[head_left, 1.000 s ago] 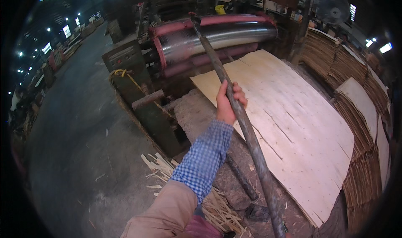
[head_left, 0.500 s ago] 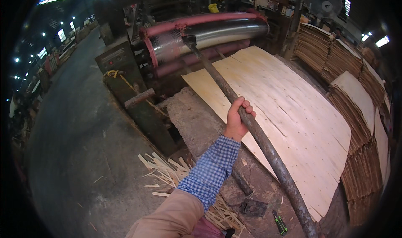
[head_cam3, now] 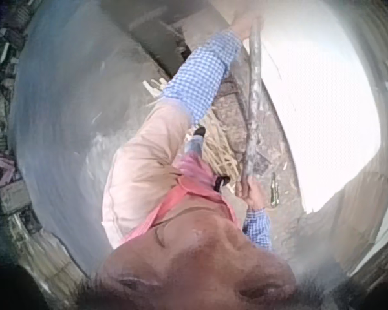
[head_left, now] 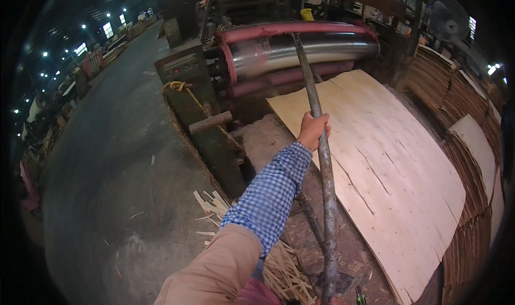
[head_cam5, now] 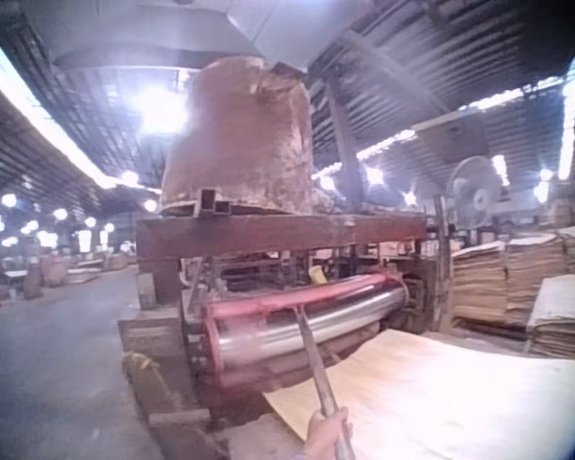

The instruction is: The person operates a rolling machine using a metal lever and then stacks wood panels onto a pallet by hand.

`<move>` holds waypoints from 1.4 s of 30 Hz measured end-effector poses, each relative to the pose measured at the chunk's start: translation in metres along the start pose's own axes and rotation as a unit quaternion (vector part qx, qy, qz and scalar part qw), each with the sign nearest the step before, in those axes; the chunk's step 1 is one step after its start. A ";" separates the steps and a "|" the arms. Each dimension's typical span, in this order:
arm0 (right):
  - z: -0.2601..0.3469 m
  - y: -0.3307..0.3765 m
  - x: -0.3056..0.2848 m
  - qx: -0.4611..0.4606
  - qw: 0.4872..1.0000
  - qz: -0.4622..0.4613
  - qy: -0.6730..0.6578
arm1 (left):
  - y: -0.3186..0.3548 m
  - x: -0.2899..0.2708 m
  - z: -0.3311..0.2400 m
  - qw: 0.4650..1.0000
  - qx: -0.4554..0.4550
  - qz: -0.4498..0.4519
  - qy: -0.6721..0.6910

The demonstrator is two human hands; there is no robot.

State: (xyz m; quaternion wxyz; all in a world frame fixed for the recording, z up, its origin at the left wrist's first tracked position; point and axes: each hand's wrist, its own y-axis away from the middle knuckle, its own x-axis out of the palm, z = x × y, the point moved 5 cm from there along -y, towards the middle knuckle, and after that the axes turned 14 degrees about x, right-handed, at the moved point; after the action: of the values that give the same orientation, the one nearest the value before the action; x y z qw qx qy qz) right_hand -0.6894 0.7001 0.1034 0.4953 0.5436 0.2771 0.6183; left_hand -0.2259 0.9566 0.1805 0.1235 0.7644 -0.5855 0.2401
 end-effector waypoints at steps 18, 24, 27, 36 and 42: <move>-0.134 0.150 -0.187 -0.026 0.852 -0.366 0.372 | 0.264 0.010 0.061 0.936 -0.208 -0.008 0.284; -0.046 0.176 -0.149 -0.048 0.690 -0.484 0.536 | 0.242 0.009 -0.010 0.882 -0.131 0.035 0.451; 0.004 0.154 -0.109 -0.039 0.706 -0.431 0.560 | 0.190 -0.028 -0.036 0.887 -0.086 0.036 0.452; 0.070 0.080 0.053 -0.191 0.761 -0.256 0.565 | 0.062 -0.149 -0.064 0.954 -0.069 -0.085 0.280; 0.053 0.041 0.062 -0.238 0.755 -0.251 0.557 | 0.058 -0.167 -0.064 0.982 -0.060 -0.145 0.103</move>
State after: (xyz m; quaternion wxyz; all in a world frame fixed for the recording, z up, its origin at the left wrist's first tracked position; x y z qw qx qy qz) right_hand -0.6465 0.7318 0.1779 0.5044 -0.1210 0.4741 0.7115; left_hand -0.3288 1.1100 0.1441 0.2626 0.8032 -0.4661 0.2618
